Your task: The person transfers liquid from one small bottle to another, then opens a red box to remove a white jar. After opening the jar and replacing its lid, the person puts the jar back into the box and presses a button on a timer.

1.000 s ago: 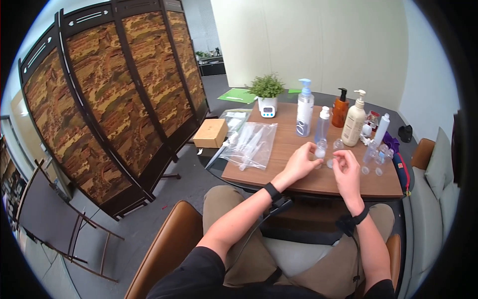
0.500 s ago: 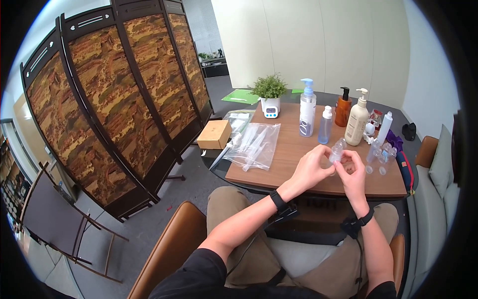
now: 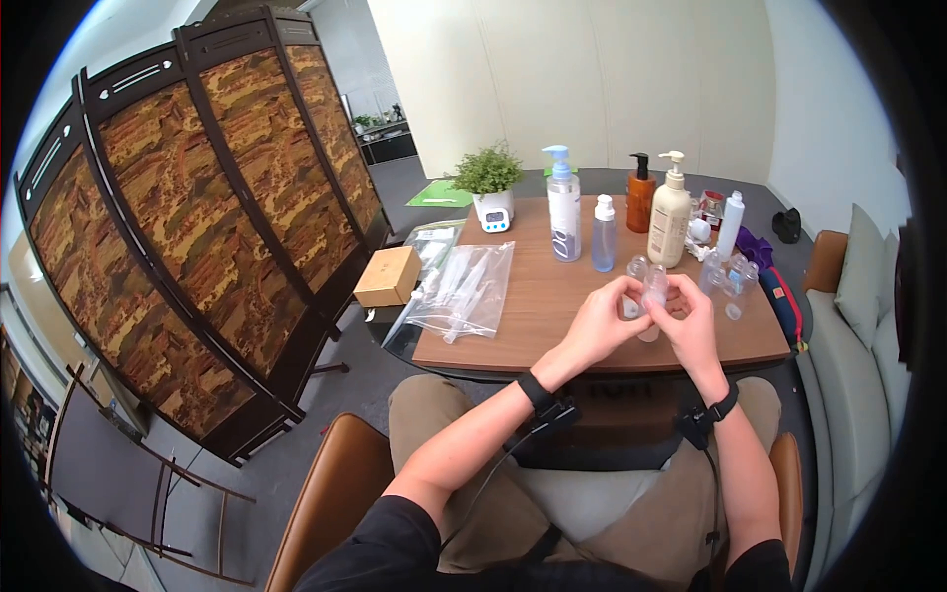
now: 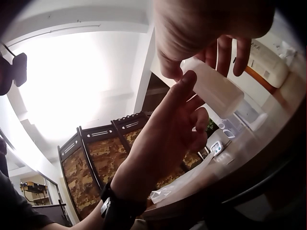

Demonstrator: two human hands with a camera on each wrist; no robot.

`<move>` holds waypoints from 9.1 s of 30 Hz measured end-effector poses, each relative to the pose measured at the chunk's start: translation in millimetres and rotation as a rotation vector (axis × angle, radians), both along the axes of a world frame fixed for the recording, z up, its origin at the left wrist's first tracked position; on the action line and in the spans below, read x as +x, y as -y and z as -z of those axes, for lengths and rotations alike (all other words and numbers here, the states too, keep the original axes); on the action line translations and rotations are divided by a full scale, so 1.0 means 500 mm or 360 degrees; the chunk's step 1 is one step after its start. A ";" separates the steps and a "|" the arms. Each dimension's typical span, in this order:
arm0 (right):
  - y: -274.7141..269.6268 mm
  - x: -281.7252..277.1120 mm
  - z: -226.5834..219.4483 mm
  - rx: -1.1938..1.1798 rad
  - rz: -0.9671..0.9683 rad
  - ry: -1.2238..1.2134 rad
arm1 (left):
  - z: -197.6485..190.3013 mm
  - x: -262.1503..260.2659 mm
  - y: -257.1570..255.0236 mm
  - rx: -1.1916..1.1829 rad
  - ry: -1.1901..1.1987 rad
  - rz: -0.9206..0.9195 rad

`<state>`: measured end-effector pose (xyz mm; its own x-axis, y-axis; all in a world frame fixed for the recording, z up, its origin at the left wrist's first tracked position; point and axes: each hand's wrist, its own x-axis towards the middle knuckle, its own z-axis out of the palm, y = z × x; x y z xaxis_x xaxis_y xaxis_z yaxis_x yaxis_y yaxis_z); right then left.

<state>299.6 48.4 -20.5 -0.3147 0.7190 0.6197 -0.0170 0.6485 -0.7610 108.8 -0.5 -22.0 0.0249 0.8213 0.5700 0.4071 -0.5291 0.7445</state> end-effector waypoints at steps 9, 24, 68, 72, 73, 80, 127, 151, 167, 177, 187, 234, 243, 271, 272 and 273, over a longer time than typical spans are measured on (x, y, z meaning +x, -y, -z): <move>-0.065 0.023 0.035 -0.0139 0.0298 -0.0162 | 0.031 -0.081 -0.047 -0.0015 0.0183 -0.0303; -0.060 0.027 0.055 -0.0261 0.0217 0.0116 | 0.050 -0.053 -0.092 -0.0089 -0.0079 -0.0214; -0.020 -0.091 -0.059 0.0639 0.0119 0.0448 | 0.060 -0.155 0.026 0.0017 -0.0013 -0.0262; -0.027 -0.085 -0.054 0.0685 0.0195 0.0528 | 0.055 -0.154 0.031 -0.0012 -0.0020 -0.0243; -0.026 -0.084 -0.054 0.0694 0.0218 0.0546 | 0.056 -0.154 0.029 -0.0001 -0.0024 -0.0249; -0.024 -0.082 -0.068 0.0843 0.0329 0.0650 | 0.056 -0.155 0.028 0.0021 -0.0033 -0.0262; -0.004 -0.082 -0.084 0.1112 0.0569 0.0805 | 0.048 -0.155 0.035 -0.0047 -0.0043 -0.0258; 0.000 -0.083 -0.087 0.1113 0.0583 0.0821 | 0.047 -0.155 0.035 -0.0075 -0.0041 -0.0264; 0.003 -0.086 -0.089 0.1178 0.0622 0.0820 | 0.046 -0.157 0.035 -0.0085 -0.0052 -0.0266; 0.004 -0.085 -0.090 0.1194 0.0629 0.0834 | 0.055 -0.160 0.027 -0.0030 -0.0070 -0.0243; 0.004 -0.085 -0.090 0.1249 0.0663 0.0834 | 0.058 -0.160 0.025 -0.0007 -0.0077 -0.0256; 0.017 -0.092 -0.098 0.1313 0.0770 0.0933 | 0.053 -0.158 0.030 -0.0078 -0.0057 -0.0263; 0.026 -0.100 -0.104 0.1430 0.0835 0.0915 | 0.057 -0.159 0.026 -0.0024 -0.0079 -0.0243; 0.042 -0.111 -0.110 0.1563 0.1001 0.1002 | 0.049 -0.155 0.034 -0.0070 -0.0084 -0.0255; 0.042 -0.112 -0.110 0.1564 0.1000 0.1001 | 0.050 -0.156 0.033 -0.0050 -0.0112 -0.0252; 0.043 -0.112 -0.111 0.1573 0.1006 0.0999 | 0.052 -0.157 0.032 -0.0049 -0.0112 -0.0253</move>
<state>243.6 26.7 34.7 -0.5180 0.1809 0.8360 0.6683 0.6957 0.2635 30.3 -16.3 -47.9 -0.0676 0.8353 0.5457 0.5355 -0.4311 0.7262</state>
